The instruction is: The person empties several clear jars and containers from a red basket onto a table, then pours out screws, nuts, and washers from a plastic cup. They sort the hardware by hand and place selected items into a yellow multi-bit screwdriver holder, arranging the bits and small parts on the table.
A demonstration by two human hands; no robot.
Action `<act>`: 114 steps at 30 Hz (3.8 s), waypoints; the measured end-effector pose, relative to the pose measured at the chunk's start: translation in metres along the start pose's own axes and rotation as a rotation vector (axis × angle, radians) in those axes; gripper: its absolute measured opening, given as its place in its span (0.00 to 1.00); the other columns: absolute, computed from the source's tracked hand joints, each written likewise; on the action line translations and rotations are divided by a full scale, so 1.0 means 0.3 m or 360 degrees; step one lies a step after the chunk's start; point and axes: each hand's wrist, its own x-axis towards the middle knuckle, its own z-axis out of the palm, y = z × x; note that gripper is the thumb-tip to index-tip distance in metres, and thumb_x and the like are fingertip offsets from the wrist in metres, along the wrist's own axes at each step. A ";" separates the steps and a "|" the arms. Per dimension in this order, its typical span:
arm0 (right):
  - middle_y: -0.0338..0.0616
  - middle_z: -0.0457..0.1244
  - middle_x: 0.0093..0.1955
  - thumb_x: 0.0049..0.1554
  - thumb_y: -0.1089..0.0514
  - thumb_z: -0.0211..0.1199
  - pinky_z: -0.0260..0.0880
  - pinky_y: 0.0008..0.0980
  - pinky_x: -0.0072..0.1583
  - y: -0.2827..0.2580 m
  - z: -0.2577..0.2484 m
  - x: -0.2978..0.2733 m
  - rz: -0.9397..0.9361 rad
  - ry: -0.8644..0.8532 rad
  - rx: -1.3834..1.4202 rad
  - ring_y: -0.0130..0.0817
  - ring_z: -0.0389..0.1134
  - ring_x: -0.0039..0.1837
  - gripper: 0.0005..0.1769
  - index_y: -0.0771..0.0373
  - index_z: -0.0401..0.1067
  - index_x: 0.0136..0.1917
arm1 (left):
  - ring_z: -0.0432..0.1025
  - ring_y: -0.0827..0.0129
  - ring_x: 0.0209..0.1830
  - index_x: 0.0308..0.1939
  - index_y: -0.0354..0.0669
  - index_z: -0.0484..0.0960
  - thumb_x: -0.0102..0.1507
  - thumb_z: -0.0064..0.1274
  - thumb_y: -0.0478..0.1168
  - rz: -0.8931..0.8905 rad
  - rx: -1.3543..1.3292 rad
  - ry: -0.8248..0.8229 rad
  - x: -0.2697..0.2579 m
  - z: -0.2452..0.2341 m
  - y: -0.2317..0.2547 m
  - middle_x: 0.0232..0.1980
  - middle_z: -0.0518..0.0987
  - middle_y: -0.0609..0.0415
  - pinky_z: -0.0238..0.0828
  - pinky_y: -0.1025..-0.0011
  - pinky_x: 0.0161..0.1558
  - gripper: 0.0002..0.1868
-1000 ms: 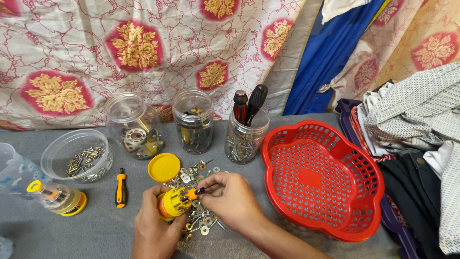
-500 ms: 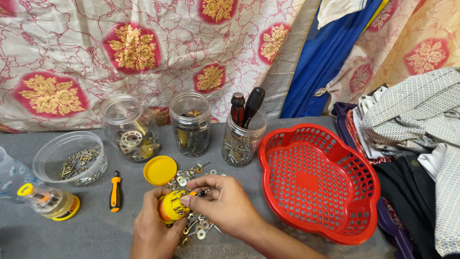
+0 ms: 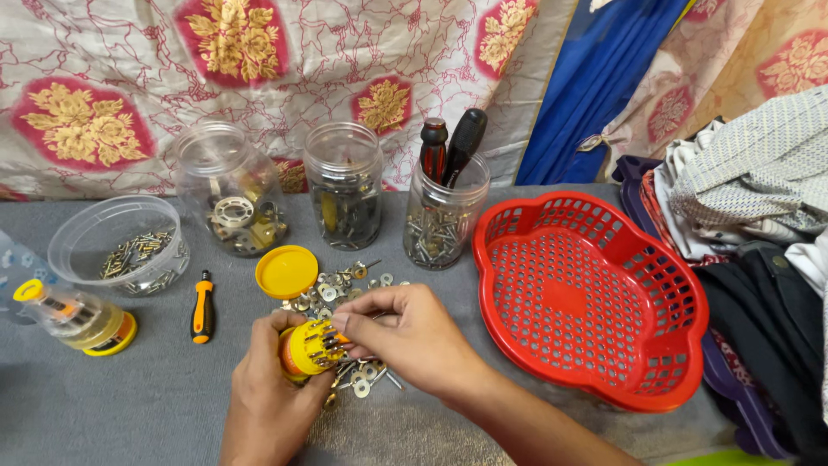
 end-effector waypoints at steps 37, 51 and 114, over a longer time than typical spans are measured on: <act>0.45 0.70 0.38 0.51 0.64 0.65 0.75 0.24 0.41 -0.013 -0.012 0.040 0.0215 0.0143 -0.0442 0.25 0.71 0.38 0.13 0.71 0.79 0.50 | 0.78 0.43 0.48 0.52 0.42 0.71 0.49 0.64 0.35 -0.0129 0.0182 0.0046 -0.079 -0.086 0.023 0.45 0.82 0.39 0.74 0.55 0.48 0.29; 0.38 0.70 0.41 0.52 0.64 0.60 0.70 0.25 0.45 -0.029 0.032 -0.012 -0.0443 -0.0278 -0.0949 0.22 0.68 0.42 0.16 0.67 0.82 0.51 | 0.83 0.60 0.42 0.50 0.42 0.74 0.45 0.69 0.36 -0.0193 -0.0130 -0.0290 -0.041 -0.104 0.029 0.40 0.85 0.47 0.77 0.65 0.44 0.31; 0.44 0.70 0.37 0.55 0.56 0.69 0.71 0.23 0.38 -0.001 0.040 -0.001 0.0241 0.0164 -0.0358 0.23 0.68 0.34 0.13 0.71 0.78 0.43 | 0.81 0.52 0.45 0.49 0.41 0.77 0.46 0.66 0.34 -0.0050 0.0010 -0.0111 -0.048 -0.111 0.047 0.42 0.84 0.45 0.76 0.62 0.46 0.27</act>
